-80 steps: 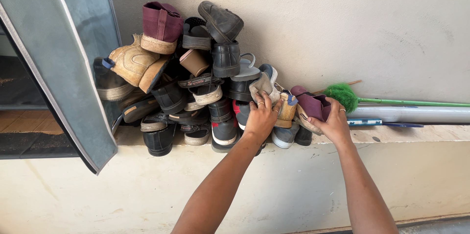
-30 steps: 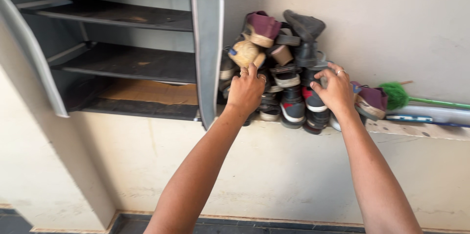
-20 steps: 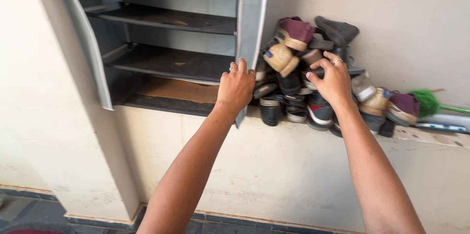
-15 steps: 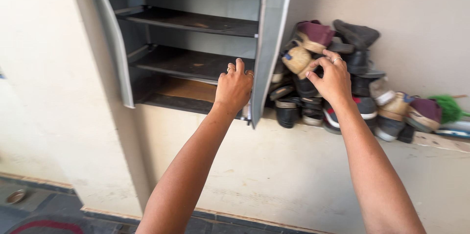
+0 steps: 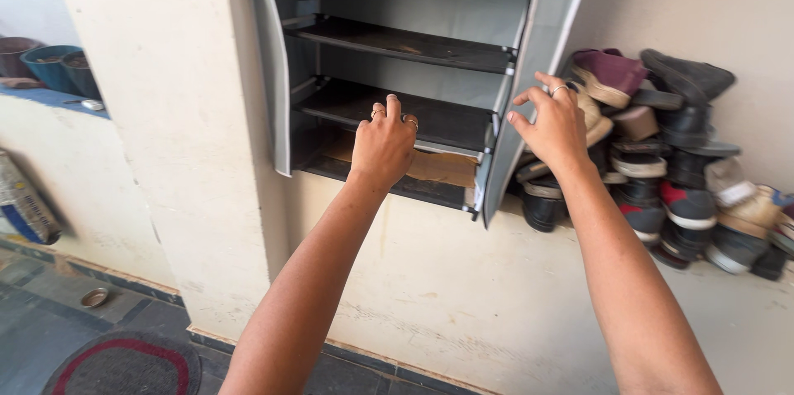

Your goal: The person removes various shoes from a multi-tier shoe rack and places them into a pile on the floor. They then pick up a pair of pink sandals from the pile and place them back onto the shoe rack.

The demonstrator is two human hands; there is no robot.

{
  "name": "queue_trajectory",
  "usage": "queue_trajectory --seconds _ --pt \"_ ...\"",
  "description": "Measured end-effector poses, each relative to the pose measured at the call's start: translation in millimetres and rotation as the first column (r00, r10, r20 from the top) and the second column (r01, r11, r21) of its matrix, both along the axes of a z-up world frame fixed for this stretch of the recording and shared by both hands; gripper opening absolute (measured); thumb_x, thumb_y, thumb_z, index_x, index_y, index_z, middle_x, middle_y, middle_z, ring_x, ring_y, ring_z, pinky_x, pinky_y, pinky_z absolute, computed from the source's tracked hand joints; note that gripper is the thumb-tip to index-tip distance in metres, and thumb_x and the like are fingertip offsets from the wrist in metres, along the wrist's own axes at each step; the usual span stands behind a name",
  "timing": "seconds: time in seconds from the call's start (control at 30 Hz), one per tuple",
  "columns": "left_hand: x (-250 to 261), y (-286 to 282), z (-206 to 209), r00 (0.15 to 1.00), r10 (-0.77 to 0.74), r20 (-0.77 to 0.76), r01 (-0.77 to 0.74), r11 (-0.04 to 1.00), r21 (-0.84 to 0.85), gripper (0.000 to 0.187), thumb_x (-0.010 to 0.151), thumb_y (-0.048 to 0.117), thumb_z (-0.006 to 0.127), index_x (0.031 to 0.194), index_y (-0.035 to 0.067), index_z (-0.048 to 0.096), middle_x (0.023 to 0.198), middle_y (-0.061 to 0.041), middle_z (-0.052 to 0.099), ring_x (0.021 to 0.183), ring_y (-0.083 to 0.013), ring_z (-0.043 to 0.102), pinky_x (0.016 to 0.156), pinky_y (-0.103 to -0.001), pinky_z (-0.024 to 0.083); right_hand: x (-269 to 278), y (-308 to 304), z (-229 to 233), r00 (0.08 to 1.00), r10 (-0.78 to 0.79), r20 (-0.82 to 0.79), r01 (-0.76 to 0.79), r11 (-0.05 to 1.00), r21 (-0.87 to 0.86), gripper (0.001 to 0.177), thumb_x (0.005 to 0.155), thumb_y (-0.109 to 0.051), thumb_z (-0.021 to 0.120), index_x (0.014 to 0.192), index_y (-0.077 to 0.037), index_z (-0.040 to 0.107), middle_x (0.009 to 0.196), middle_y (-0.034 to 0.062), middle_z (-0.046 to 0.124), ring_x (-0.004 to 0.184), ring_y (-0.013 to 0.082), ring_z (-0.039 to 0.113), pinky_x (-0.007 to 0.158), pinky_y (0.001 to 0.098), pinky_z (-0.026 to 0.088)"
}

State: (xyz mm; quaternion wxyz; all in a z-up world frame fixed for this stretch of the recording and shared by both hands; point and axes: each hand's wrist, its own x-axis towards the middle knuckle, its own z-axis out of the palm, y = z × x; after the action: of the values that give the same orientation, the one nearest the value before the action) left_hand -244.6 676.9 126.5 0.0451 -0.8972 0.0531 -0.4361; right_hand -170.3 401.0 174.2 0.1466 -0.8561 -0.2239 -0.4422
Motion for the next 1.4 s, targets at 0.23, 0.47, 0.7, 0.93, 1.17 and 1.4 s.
queue_trajectory --seconds 0.23,0.47,0.7,0.93,1.17,1.4 --pt "16.5 53.7 6.6 0.995 0.056 0.081 -0.058 0.998 0.018 0.026 0.082 0.011 0.072 0.107 0.007 0.073 0.140 -0.027 0.052 0.123 -0.0416 0.061 0.080 -0.042 0.061 20.6 55.1 24.2 0.997 0.076 0.035 -0.076 0.997 0.009 0.023 0.084 -0.025 0.082 0.103 -0.014 0.075 0.152 0.0118 0.053 0.132 0.0377 0.052 0.103 0.0524 0.048" --pt "44.0 110.2 27.4 0.994 0.065 0.088 -0.068 0.997 0.030 0.023 0.083 0.004 0.069 0.105 0.005 0.073 0.138 -0.029 0.053 0.122 -0.0415 0.062 0.081 -0.039 0.061 58.2 113.7 56.1 0.983 0.163 0.087 -0.168 0.985 0.047 0.020 0.087 -0.023 0.082 0.103 -0.014 0.074 0.153 0.0121 0.052 0.132 0.0355 0.053 0.100 0.0495 0.050" --pt "81.3 157.2 63.3 0.988 0.072 0.139 -0.081 0.994 0.066 0.025 0.081 0.002 0.068 0.105 0.003 0.073 0.138 -0.030 0.052 0.125 -0.0423 0.060 0.093 -0.038 0.059 101.5 159.8 99.6 0.964 0.190 0.187 -0.197 0.980 0.021 0.019 0.088 -0.023 0.083 0.102 -0.014 0.075 0.153 0.0118 0.053 0.135 0.0368 0.051 0.103 0.0501 0.049" --pt "119.6 184.3 89.4 0.990 0.072 0.123 -0.078 0.996 0.039 0.030 0.083 0.001 0.068 0.113 0.002 0.071 0.141 -0.031 0.049 0.129 -0.0433 0.055 0.095 -0.039 0.057 126.4 188.6 129.0 0.960 0.220 0.176 -0.231 0.972 0.045 0.021 0.090 -0.022 0.082 0.106 -0.013 0.073 0.153 0.0099 0.054 0.132 0.0331 0.053 0.103 0.0476 0.050" --pt "157.2 198.7 107.6 0.966 0.015 0.257 -0.040 0.995 0.091 0.031 0.085 0.006 0.069 0.115 0.000 0.068 0.136 -0.031 0.051 0.133 -0.0443 0.052 0.107 -0.044 0.050 156.1 210.6 146.6 0.936 0.240 0.259 -0.241 0.970 -0.029 0.027 0.091 -0.020 0.083 0.112 -0.010 0.072 0.152 0.0133 0.054 0.136 0.0351 0.051 0.104 0.0473 0.049" --pt "191.2 210.7 138.2 0.962 -0.054 0.268 0.042 0.998 0.051 0.039 0.084 0.003 0.067 0.123 0.002 0.062 0.138 -0.032 0.049 0.135 -0.0452 0.049 0.109 -0.044 0.047 168.6 226.0 154.8 0.944 0.147 0.296 -0.128 0.988 -0.083 0.032 0.091 -0.021 0.084 0.117 -0.009 0.070 0.151 0.0139 0.055 0.135 0.0358 0.051 0.104 0.0479 0.049"
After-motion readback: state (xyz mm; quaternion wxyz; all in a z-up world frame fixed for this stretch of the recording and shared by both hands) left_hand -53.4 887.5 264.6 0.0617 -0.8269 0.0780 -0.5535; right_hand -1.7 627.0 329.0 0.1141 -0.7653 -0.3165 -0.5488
